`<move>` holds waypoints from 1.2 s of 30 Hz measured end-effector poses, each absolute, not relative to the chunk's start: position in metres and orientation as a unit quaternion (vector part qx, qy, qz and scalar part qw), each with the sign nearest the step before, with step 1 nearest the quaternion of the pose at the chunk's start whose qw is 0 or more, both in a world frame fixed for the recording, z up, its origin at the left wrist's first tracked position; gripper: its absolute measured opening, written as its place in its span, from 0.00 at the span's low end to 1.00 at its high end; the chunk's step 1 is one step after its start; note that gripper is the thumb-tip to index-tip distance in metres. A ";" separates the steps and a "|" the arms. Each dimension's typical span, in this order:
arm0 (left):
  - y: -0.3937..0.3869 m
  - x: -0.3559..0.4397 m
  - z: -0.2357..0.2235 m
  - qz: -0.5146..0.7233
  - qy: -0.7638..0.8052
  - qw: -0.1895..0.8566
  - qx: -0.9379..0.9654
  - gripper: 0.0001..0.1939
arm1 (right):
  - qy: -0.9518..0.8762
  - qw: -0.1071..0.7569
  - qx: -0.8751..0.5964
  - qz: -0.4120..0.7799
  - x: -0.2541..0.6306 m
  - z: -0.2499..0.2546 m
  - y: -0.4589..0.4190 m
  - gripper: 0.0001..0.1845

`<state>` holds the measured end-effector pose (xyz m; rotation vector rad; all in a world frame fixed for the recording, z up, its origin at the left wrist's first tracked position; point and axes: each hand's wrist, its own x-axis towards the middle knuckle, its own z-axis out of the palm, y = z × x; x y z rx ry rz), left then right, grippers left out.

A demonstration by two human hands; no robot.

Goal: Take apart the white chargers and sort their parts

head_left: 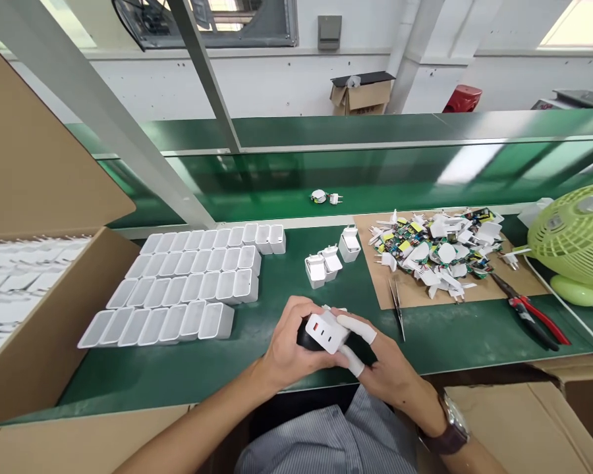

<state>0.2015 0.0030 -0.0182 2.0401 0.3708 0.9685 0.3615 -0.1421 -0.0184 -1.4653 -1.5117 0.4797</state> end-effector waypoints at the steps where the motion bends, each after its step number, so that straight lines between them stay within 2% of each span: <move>1: 0.003 0.202 -0.018 0.391 0.143 0.410 0.812 0.41 | -0.609 0.476 -0.597 0.215 0.362 -0.018 -0.143 0.30; 8: -0.002 0.200 -0.004 0.398 0.116 0.414 0.810 0.29 | -0.525 0.534 -0.583 0.315 0.365 -0.027 -0.148 0.24; 10: 0.001 0.196 0.018 0.370 0.103 0.394 0.835 0.26 | -0.493 0.560 -0.571 0.341 0.367 -0.031 -0.152 0.22; 13: 0.024 0.197 0.066 0.334 0.070 0.309 0.888 0.23 | -0.440 0.595 -0.552 0.384 0.372 -0.040 -0.156 0.21; 16: 0.074 0.219 0.108 0.266 0.078 0.239 0.931 0.17 | -0.396 0.640 -0.516 0.410 0.375 -0.050 -0.155 0.21; 18: 0.120 0.245 0.120 0.203 0.131 0.217 0.946 0.19 | -0.371 0.669 -0.486 0.421 0.376 -0.054 -0.152 0.21; 22: 0.213 0.306 0.104 0.024 0.248 0.165 0.954 0.27 | -0.312 0.704 -0.452 0.450 0.377 -0.053 -0.147 0.21; 25: 0.258 0.342 0.075 -0.030 0.293 0.176 0.939 0.31 | -0.286 0.712 -0.433 0.473 0.379 -0.049 -0.146 0.19; 31: 0.290 0.366 0.040 -0.039 0.331 0.193 0.923 0.30 | -0.276 0.697 -0.428 0.505 0.382 -0.047 -0.145 0.22; 36: 0.299 0.360 0.039 0.011 0.366 0.214 0.905 0.23 | -0.265 0.698 -0.425 0.512 0.383 -0.046 -0.145 0.23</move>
